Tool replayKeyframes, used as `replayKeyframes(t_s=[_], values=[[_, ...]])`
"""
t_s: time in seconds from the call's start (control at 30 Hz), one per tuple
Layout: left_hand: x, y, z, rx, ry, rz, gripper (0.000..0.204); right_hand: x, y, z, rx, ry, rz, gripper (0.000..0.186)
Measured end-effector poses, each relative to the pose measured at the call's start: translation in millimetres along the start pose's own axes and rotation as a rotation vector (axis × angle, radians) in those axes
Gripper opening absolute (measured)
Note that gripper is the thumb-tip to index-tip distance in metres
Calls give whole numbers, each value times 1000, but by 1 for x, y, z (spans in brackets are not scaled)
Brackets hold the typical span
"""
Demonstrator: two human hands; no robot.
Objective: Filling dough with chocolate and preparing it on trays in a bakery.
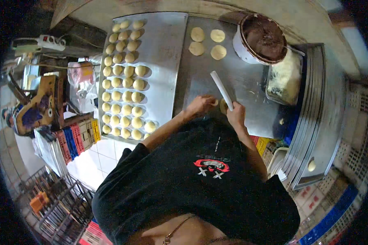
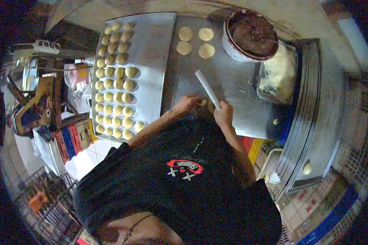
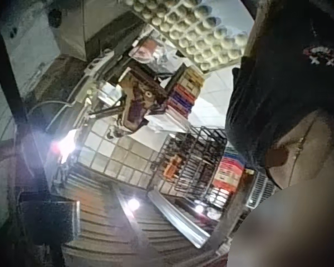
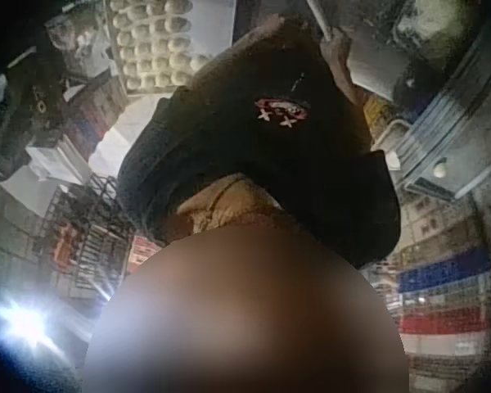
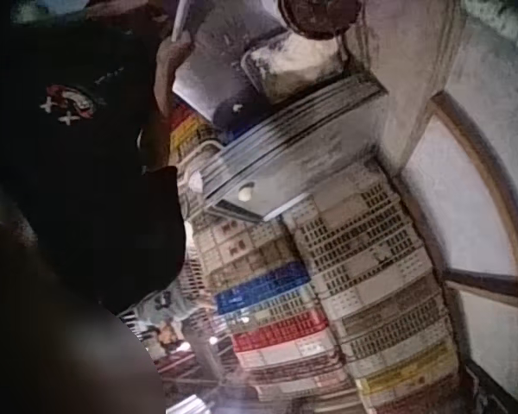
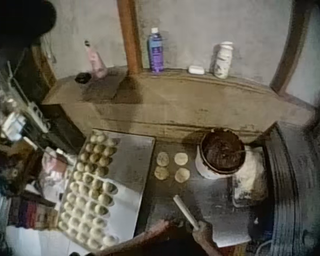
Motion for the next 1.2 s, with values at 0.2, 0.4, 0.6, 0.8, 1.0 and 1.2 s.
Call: replayKeyframes(t_s=[0.2, 0.4, 0.6, 0.8, 1.0, 1.2], values=[[5, 86, -12, 216, 151, -102, 15, -49, 39, -34, 69, 97, -30, 18], [-53, 121, 25, 524, 259, -188, 42, -70, 26, -81, 22, 428, 157, 31], [-122, 171, 95, 662, 903, -527, 62, -26, -15, -63, -77, 316, 320, 32], [-144, 177, 89, 470, 716, -527, 49, -9, -5, 10, 149, 393, 134, 22], [-14, 56, -2, 54, -42, -316, 44, 13, 14, 67, 314, 23, -48, 19], [15, -36, -20, -188, -73, -464, 86, 22, 18, 77, 432, 70, -43, 19]])
Point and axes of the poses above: each hand's wrist, its own z-axis away from the middle knuckle, its own y-axis out of the back of the hand, x = y × z, the point moved 2 cm from there along -z, towards the middle knuckle, and after that the axes turned 12 degrees about -x, right-handed, at the moved point
